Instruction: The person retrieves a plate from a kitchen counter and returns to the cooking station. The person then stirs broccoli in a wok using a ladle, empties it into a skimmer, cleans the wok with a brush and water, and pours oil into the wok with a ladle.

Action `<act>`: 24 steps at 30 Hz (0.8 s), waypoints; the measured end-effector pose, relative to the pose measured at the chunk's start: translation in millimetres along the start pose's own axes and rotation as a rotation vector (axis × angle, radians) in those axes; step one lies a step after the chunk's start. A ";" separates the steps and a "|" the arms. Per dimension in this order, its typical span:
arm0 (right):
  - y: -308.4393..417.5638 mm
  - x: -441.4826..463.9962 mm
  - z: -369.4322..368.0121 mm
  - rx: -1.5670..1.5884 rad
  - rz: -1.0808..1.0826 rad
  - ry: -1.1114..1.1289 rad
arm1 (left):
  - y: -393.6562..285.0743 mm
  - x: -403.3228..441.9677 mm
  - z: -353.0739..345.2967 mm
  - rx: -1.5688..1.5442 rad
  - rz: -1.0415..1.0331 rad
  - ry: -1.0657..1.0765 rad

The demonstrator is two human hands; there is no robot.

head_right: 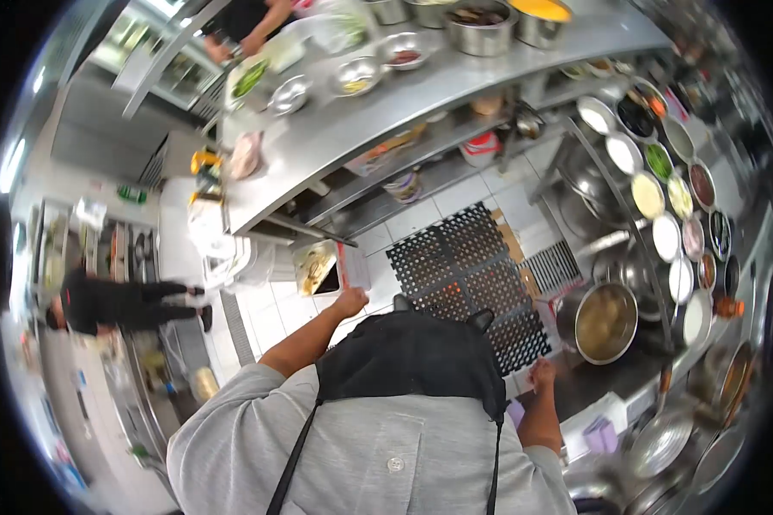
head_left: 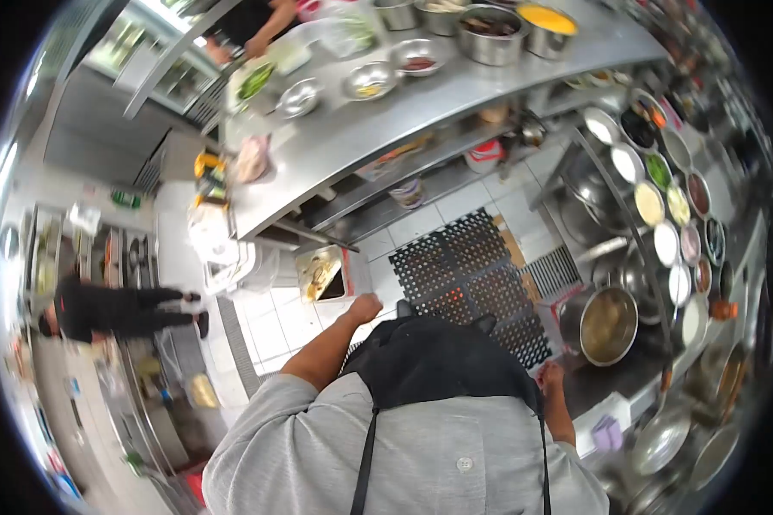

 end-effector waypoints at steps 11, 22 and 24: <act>18.3 63.4 -281.1 -0.740 0.120 0.280 | 119.2 -287.9 -221.8 -0.746 0.494 -0.443; -201.9 -102.1 -586.8 -1.904 0.394 0.431 | 233.1 -418.2 -242.9 -1.161 1.106 -0.767; -226.2 -132.8 -608.7 -2.171 0.455 0.487 | 248.3 -424.0 -217.5 -1.095 1.029 -0.969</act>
Point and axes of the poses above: each hand's wrist, its own x-axis towards the middle knuckle, its own z-axis out of the back of the hand, y = z × x, the point moved 8 cm from there along x, towards the middle knuckle, and after that the axes turned 5 degrees about -z, right-handed, at the moved point
